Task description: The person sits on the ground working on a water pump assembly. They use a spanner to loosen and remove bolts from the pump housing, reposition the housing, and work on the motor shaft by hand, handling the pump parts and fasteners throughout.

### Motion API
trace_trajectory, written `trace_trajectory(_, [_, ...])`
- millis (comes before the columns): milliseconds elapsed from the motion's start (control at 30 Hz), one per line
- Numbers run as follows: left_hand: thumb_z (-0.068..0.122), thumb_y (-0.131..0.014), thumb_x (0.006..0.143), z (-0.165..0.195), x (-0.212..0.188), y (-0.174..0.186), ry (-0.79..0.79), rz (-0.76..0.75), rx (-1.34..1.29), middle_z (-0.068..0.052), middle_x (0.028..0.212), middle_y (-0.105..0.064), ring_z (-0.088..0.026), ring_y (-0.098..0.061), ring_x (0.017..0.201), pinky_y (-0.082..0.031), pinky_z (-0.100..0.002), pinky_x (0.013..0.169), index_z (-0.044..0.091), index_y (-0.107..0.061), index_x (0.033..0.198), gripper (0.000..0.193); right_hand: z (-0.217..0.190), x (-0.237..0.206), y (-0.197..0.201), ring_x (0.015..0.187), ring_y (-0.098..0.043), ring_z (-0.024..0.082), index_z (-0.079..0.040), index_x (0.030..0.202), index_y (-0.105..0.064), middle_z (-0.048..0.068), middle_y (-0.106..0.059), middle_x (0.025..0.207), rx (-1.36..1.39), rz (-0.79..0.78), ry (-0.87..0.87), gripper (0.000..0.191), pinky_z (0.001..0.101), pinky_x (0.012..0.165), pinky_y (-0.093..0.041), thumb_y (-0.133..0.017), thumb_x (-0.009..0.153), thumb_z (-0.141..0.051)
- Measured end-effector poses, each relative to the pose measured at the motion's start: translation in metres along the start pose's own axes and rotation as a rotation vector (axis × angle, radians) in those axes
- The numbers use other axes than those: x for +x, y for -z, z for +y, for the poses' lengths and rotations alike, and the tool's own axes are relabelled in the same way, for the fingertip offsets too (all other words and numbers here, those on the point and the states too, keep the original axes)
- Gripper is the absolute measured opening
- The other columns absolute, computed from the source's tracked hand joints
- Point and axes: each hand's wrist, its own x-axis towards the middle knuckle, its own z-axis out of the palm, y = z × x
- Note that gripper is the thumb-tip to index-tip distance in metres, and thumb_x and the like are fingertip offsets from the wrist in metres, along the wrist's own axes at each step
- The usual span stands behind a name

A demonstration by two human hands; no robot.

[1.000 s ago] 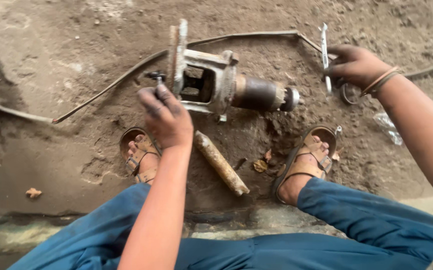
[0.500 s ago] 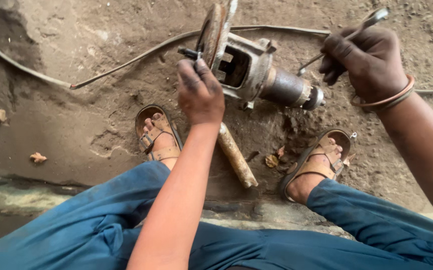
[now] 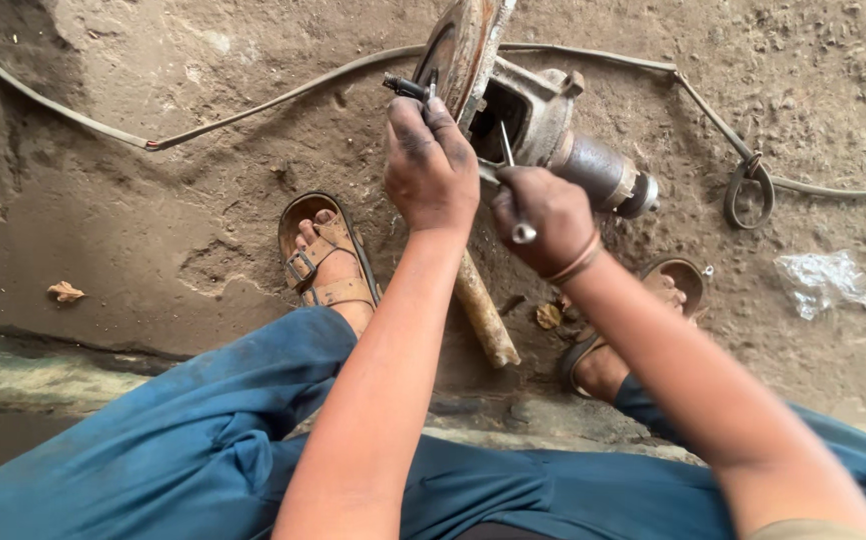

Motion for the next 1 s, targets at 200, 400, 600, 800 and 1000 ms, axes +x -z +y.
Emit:
trace_trajectory(200, [0.029,-0.038,0.112,0.005,0.001,0.005,-0.270,0.178,-0.153,-0.007,0.098,-0.063,-0.023,-0.066,0.080,-0.058,-0.034,0.067,0.012,-0.050,0.106,0.022,-0.025,-0.012,-0.012,0.074,-0.068,0.032,0.007,0.110,-0.064,0.019,-0.068,0.090,0.012,0.276,0.167,0.026,0.0395,0.065,-0.056,-0.065,0.089,-0.009])
trace_trajectory(400, [0.026,-0.045,0.112,0.014,0.018,0.021,-0.328,0.082,-0.259,-0.004,0.081,-0.060,-0.018,-0.063,0.069,-0.055,-0.033,0.064,0.010,-0.053,0.100,0.021,-0.014,-0.032,-0.045,0.079,-0.068,0.032,0.010,0.116,-0.064,0.019,-0.068,0.092,0.071,0.333,0.072,0.029,0.0395,0.070,-0.057,-0.061,0.092,-0.005])
trace_trajectory(600, [0.025,-0.050,0.105,0.036,-0.011,-0.002,-0.272,-0.547,-0.099,-0.022,0.094,-0.074,-0.039,-0.072,0.086,-0.056,-0.049,0.077,0.003,-0.055,0.108,0.023,0.003,-0.049,-0.098,0.089,-0.068,0.019,0.002,0.107,-0.069,0.009,-0.072,0.100,1.269,0.371,-0.489,0.026,0.0318,0.079,-0.055,-0.048,0.103,-0.013])
trace_trajectory(800, [0.035,-0.043,0.104,0.011,0.019,-0.045,0.281,-0.789,0.010,-0.030,0.123,-0.064,-0.043,-0.065,0.117,-0.053,-0.047,0.099,0.003,-0.043,0.133,0.043,-0.023,-0.046,-0.102,0.086,-0.066,0.032,-0.002,0.116,-0.067,0.014,-0.069,0.098,0.521,0.420,-0.310,0.031,0.0404,0.074,-0.055,-0.056,0.088,-0.011])
trace_trajectory(1000, [0.040,-0.051,0.103,-0.014,0.028,-0.061,0.110,-0.635,0.024,-0.030,0.123,-0.067,-0.044,-0.062,0.117,-0.050,-0.045,0.098,0.002,-0.060,0.125,0.044,-0.039,-0.042,-0.074,0.082,-0.064,0.036,0.004,0.127,-0.060,0.017,-0.063,0.102,0.209,0.404,-0.168,0.047,0.0441,0.072,-0.054,-0.066,0.082,-0.010])
